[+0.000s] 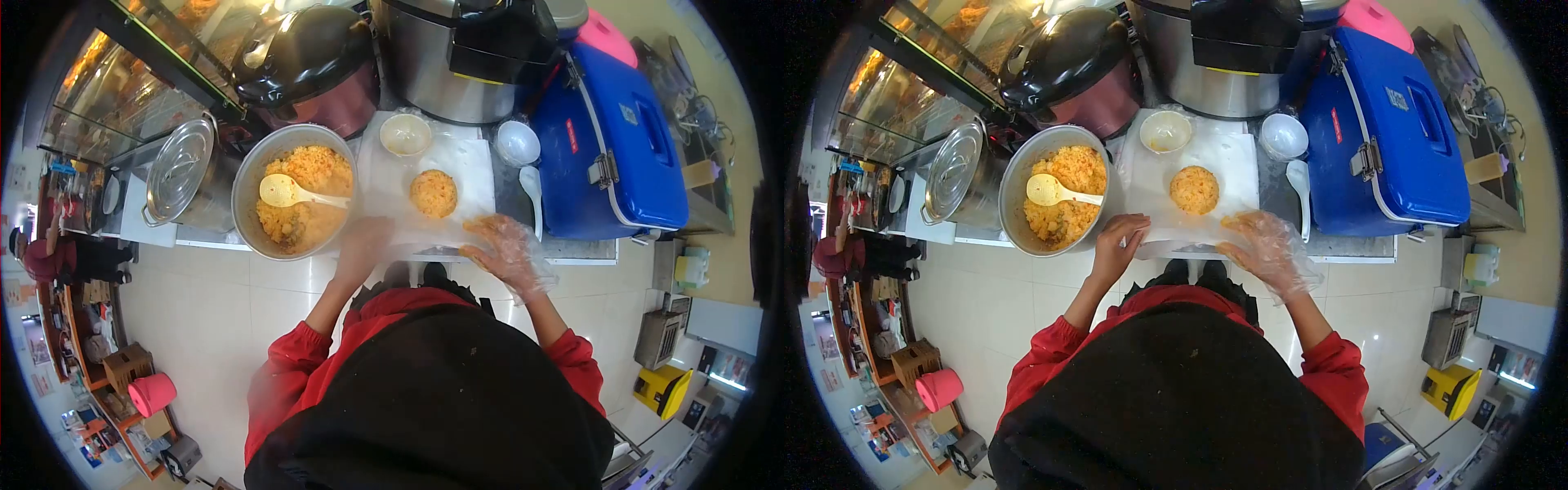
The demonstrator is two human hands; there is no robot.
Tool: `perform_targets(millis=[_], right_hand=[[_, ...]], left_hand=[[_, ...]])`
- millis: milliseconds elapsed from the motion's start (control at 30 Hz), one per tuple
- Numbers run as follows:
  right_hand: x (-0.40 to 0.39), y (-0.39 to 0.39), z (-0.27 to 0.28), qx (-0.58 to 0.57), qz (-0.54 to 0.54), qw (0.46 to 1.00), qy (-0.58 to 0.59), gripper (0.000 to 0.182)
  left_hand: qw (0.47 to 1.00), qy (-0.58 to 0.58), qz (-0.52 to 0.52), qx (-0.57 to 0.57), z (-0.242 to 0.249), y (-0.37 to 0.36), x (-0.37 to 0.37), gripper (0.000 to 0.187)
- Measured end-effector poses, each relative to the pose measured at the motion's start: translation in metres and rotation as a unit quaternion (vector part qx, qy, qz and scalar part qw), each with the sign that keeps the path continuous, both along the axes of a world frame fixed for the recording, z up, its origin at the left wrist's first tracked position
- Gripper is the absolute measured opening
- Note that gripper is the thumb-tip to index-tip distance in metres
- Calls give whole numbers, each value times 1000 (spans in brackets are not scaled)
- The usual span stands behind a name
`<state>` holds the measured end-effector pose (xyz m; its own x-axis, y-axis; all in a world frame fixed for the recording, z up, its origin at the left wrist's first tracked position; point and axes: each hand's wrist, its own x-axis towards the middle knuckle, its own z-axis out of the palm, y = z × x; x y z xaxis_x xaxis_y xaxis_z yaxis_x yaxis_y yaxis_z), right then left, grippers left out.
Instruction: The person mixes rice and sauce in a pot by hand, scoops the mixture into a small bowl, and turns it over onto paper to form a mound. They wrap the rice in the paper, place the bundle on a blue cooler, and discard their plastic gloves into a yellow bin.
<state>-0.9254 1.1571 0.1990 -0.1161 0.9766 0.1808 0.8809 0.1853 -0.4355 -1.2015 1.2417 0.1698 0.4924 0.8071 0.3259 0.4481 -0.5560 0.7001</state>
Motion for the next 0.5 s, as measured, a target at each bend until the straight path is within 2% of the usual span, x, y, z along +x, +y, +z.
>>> perform_targets(millis=[133,267,367,467,500], right_hand=[[-7,4,13,5,12,1000,17,42],[-53,20,29,27,28,999,-27,47],[-57,28,5,67,38,997,-1,45],[-31,26,-1,40,56,994,-87,37],[-16,20,-15,35,22,994,-101,34]], left_hand=[[999,7,-43,7,1,1,-4,19],[1000,-13,-6,-25,7,-1,1,15],[998,-27,46,-24,13,-3,9,15],[997,-37,71,-11,8,-3,10,14],[997,-40,72,-10,7,-3,10,14]])
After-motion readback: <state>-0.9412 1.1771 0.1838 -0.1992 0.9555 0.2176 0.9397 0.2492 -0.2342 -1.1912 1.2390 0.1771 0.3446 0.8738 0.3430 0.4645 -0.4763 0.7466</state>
